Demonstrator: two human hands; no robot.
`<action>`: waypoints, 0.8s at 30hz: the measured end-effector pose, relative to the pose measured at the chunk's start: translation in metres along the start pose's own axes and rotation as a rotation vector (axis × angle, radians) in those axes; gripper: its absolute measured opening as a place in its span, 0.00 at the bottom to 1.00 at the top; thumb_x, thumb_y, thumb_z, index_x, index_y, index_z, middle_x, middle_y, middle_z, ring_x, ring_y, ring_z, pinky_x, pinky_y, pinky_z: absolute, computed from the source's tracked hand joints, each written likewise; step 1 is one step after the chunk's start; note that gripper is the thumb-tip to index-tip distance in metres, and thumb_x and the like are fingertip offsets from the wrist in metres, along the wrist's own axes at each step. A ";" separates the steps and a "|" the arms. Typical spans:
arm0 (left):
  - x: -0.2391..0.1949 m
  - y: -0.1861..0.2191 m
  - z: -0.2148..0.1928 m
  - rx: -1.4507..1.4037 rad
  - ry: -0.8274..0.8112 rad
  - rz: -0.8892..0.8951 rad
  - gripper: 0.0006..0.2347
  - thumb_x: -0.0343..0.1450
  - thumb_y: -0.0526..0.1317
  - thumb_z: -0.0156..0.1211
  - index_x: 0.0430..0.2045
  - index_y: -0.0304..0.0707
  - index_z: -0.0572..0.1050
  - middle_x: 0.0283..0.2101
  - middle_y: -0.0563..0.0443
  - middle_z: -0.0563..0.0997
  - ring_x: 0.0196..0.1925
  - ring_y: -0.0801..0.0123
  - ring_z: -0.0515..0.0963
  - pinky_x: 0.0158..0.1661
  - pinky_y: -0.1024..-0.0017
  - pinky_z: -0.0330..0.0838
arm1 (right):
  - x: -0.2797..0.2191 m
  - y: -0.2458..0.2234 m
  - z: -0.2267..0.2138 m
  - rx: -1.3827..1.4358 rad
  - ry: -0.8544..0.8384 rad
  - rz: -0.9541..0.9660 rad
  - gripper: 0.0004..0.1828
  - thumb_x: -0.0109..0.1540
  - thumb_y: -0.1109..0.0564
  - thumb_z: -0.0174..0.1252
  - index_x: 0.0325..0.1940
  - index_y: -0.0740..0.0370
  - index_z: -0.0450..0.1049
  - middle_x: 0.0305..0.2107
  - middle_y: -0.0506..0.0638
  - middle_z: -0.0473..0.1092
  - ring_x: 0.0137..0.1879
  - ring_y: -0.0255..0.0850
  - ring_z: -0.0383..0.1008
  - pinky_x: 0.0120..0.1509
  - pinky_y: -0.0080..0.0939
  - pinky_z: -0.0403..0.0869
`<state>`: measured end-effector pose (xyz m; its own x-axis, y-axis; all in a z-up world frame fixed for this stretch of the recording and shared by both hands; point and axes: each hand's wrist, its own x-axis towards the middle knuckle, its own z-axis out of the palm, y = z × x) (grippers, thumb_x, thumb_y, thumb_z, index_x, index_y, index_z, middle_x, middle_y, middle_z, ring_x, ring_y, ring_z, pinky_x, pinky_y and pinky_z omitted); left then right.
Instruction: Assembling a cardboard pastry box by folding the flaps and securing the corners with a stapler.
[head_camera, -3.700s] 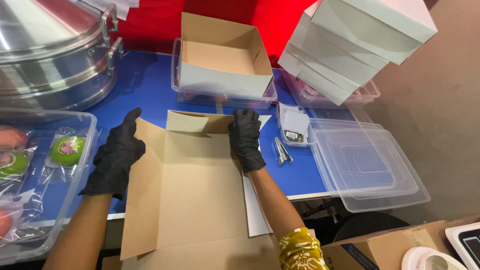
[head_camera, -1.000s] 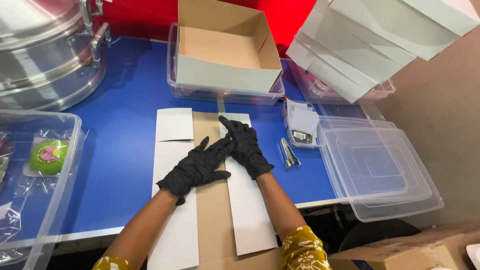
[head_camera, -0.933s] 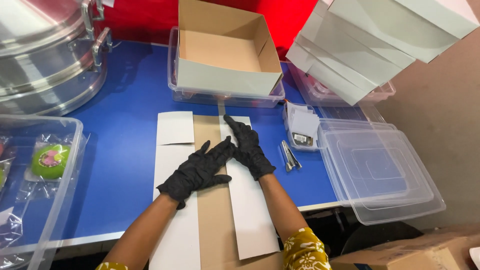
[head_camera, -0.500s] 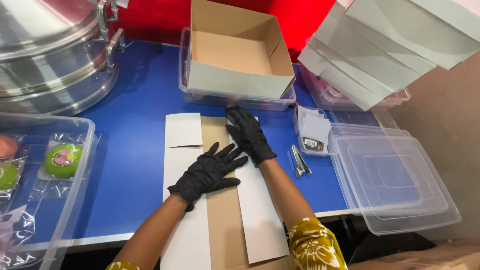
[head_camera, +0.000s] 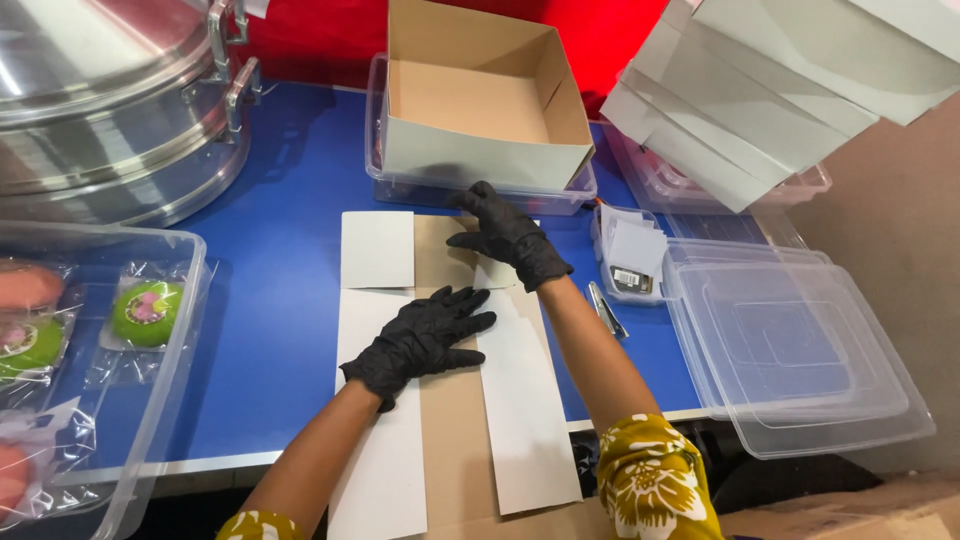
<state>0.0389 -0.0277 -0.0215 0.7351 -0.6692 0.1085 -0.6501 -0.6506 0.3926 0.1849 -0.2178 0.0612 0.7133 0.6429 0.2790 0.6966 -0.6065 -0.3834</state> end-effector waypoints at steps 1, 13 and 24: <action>0.001 0.002 0.001 0.003 0.001 0.004 0.31 0.69 0.73 0.43 0.67 0.73 0.62 0.76 0.61 0.58 0.77 0.62 0.55 0.75 0.58 0.46 | -0.001 -0.003 0.001 -0.003 0.004 0.001 0.36 0.55 0.39 0.73 0.65 0.33 0.68 0.47 0.48 0.65 0.50 0.55 0.76 0.53 0.55 0.77; -0.003 0.012 -0.013 -0.093 -0.045 -0.093 0.30 0.69 0.71 0.48 0.67 0.77 0.62 0.76 0.63 0.57 0.78 0.58 0.53 0.72 0.56 0.52 | 0.019 0.001 0.038 -0.321 0.026 0.033 0.33 0.63 0.24 0.54 0.46 0.56 0.70 0.35 0.56 0.71 0.46 0.55 0.77 0.51 0.56 0.77; 0.002 0.011 -0.007 -0.122 0.047 -0.062 0.28 0.67 0.69 0.56 0.65 0.81 0.65 0.74 0.61 0.62 0.76 0.51 0.58 0.67 0.51 0.61 | -0.039 -0.035 0.004 -0.197 0.100 -0.240 0.22 0.63 0.42 0.63 0.58 0.49 0.74 0.36 0.53 0.76 0.46 0.55 0.78 0.49 0.49 0.79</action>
<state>0.0347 -0.0337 -0.0102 0.7830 -0.6099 0.1219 -0.5772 -0.6394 0.5079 0.1330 -0.2195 0.0598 0.5238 0.7354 0.4298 0.8405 -0.5282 -0.1207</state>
